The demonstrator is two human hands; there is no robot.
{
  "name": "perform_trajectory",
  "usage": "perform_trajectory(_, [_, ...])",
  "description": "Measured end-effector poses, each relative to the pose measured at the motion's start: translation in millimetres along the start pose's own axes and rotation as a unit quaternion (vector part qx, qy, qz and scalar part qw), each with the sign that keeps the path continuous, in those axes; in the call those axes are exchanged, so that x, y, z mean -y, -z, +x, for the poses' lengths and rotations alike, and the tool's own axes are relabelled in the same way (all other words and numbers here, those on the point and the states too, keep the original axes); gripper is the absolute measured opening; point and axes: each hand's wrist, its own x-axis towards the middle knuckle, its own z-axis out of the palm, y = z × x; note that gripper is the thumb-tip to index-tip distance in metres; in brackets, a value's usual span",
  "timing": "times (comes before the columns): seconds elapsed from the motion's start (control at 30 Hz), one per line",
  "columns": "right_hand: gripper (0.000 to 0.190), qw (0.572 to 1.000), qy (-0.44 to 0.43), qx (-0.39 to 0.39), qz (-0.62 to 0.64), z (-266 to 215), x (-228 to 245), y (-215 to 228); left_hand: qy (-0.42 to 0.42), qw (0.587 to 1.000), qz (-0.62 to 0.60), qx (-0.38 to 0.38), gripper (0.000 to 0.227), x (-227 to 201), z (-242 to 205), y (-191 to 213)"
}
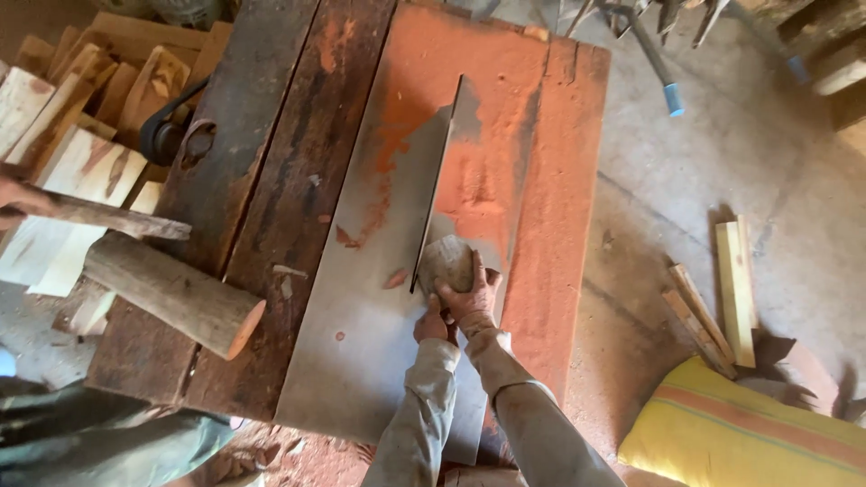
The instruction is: Cutting small wooden blocks into smaller pieces using a table saw.
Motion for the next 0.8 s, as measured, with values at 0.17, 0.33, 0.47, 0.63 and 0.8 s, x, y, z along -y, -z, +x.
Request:
perform_trajectory(0.17, [0.110,0.999,-0.045,0.027,-0.004,-33.4,8.3,15.1,-0.039,0.997,0.056,-0.033,0.059,2.5,-26.7,10.6])
perform_trajectory(0.33, [0.114,0.976,-0.183,0.117,-0.009,-141.1,-15.3,55.7,-0.176,0.976,0.124,-0.014,0.057,50.6,49.3,128.7])
perform_trajectory(0.47, [0.150,0.978,0.014,0.135,-0.162,-145.3,-46.3,69.6,-0.124,0.984,0.116,0.053,0.068,44.0,-47.5,153.8])
perform_trajectory(0.63, [0.149,0.935,0.258,0.139,-0.197,-96.3,-61.4,53.6,-0.146,0.948,0.258,0.114,0.080,67.2,-46.8,145.1])
perform_trajectory(0.8, [0.139,0.943,0.232,0.057,-0.230,-103.2,-49.4,44.7,-0.258,0.920,0.286,0.076,0.055,66.3,-18.2,129.8])
